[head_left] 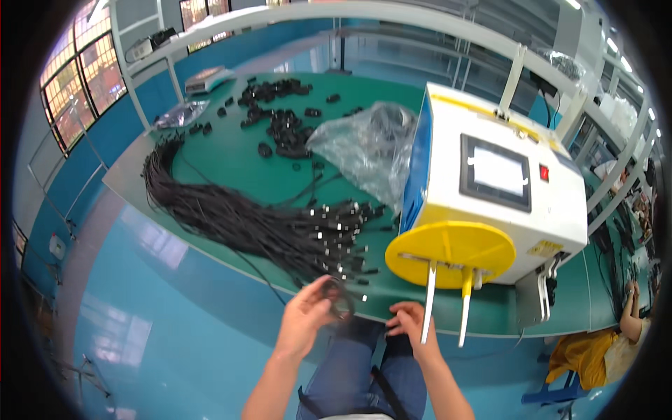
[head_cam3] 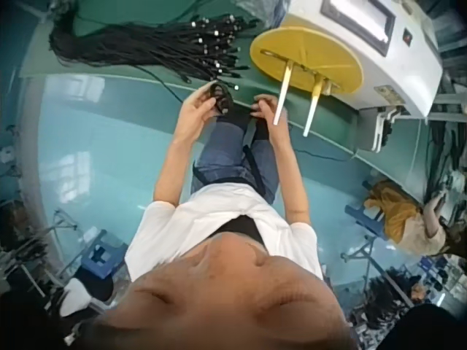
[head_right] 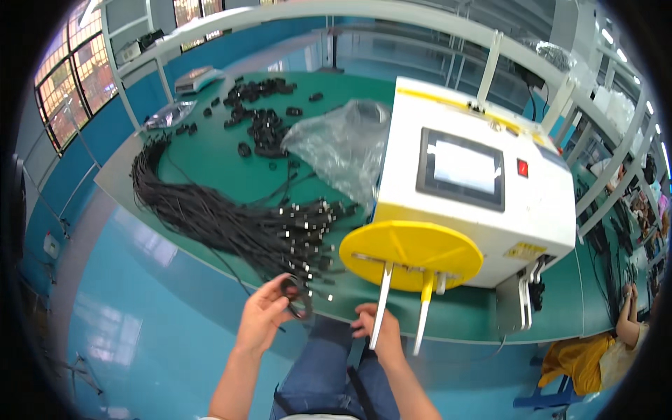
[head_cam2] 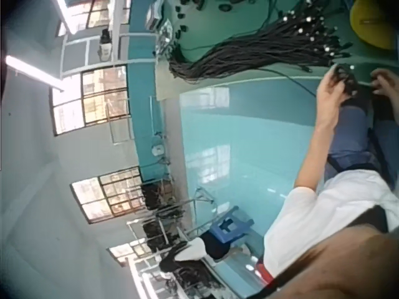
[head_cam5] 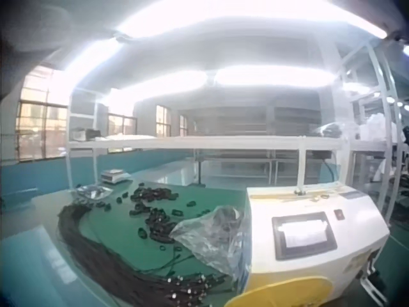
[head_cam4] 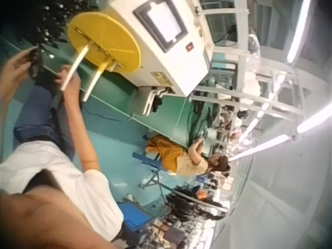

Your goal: The person organizes bundles of electrical wire by operating a winding machine.

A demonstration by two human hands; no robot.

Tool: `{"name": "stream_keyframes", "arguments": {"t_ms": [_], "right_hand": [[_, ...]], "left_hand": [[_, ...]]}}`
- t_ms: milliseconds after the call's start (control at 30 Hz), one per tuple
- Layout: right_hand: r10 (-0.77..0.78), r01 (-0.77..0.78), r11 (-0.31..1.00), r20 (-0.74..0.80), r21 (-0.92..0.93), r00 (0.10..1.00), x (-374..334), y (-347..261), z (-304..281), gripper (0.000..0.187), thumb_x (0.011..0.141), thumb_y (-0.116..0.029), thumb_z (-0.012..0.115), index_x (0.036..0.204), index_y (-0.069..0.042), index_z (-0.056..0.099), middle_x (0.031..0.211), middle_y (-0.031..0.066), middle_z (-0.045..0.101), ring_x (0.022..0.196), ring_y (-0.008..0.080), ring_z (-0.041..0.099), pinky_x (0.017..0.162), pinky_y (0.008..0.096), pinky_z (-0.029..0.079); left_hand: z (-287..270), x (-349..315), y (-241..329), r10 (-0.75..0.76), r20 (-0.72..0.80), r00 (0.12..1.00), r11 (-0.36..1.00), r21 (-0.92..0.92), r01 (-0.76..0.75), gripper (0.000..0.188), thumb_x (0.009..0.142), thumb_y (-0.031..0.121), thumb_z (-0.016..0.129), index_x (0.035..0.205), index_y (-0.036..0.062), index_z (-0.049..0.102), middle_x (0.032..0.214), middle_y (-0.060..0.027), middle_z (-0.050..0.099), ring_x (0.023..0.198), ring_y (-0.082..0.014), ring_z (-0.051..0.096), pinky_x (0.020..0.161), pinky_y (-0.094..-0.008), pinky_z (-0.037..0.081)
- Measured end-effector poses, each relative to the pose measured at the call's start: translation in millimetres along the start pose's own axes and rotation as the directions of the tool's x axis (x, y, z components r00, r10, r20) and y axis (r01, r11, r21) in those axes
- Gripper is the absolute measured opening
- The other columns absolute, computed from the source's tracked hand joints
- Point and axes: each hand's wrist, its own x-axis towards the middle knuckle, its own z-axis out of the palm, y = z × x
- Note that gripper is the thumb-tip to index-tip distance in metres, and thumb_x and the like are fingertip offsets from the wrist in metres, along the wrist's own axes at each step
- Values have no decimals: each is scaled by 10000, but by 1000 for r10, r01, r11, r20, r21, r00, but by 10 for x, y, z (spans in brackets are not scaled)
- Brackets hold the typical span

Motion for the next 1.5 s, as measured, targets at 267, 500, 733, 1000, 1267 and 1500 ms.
{"name": "stream_keyframes", "arguments": {"t_ms": [267, 500, 733, 1000, 1267, 1500], "right_hand": [[83, -88, 995, 84, 56, 993, 54, 57, -178, 275, 903, -94, 537, 1113, 82, 518, 993, 174, 587, 747, 215, 638, 552, 289, 557], [168, -179, 982, 163, 57, 972, 107, -12, -132, 287, 902, -79, 535, 1134, 87, 501, 1003, 195, 582, 756, 233, 641, 561, 298, 566], [177, -186, 981, 152, 47, 972, 126, 24, -250, 297, 894, -71, 535, 1133, 102, 497, 1008, 207, 578, 768, 239, 644, 569, 297, 572], [116, -122, 992, 157, 30, 981, 118, 34, -191, 292, 883, -59, 532, 1120, 107, 495, 997, 212, 580, 759, 237, 644, 579, 305, 574], [74, -76, 997, 135, 9, 988, 84, 30, -180, 271, 879, -58, 539, 1102, 93, 504, 978, 203, 595, 742, 231, 644, 591, 309, 572], [42, -43, 999, 160, 0, 986, 85, 29, -184, 285, 898, -91, 542, 1123, 83, 512, 985, 187, 588, 770, 222, 643, 600, 305, 576]], "left_hand": [[-360, 1532, 742, 231, -229, 946, 942, 295, -159, 473, 868, 63, 593, 1302, 36, 408, 1078, -88, 574, 946, -180, 592, 731, -346, 522], [-1154, 3125, 1038, 528, -529, 664, 754, 652, -79, 529, 828, 165, 649, 1278, -6, 432, 1070, -179, 606, 902, -283, 622, 795, -378, 503], [-368, 1857, 566, 497, 303, 813, 71, 920, -386, 174, 751, 99, 645, 912, 35, 652, 896, -125, 637, 919, -317, 574, 800, -380, 462], [-542, 1589, 434, 424, 460, 781, -319, 882, -346, 196, 737, 119, 675, 924, 60, 662, 887, -83, 615, 893, -281, 549, 775, -375, 455], [-525, 1555, 554, 320, 506, 801, -375, 844, -383, 211, 705, 135, 708, 891, 74, 629, 896, -63, 563, 914, -265, 532, 786, -387, 434], [-513, 1514, 569, 311, 518, 797, -421, 827, -373, 218, 717, 155, 706, 893, 79, 604, 870, -72, 545, 892, -279, 530, 782, -386, 444]]}}
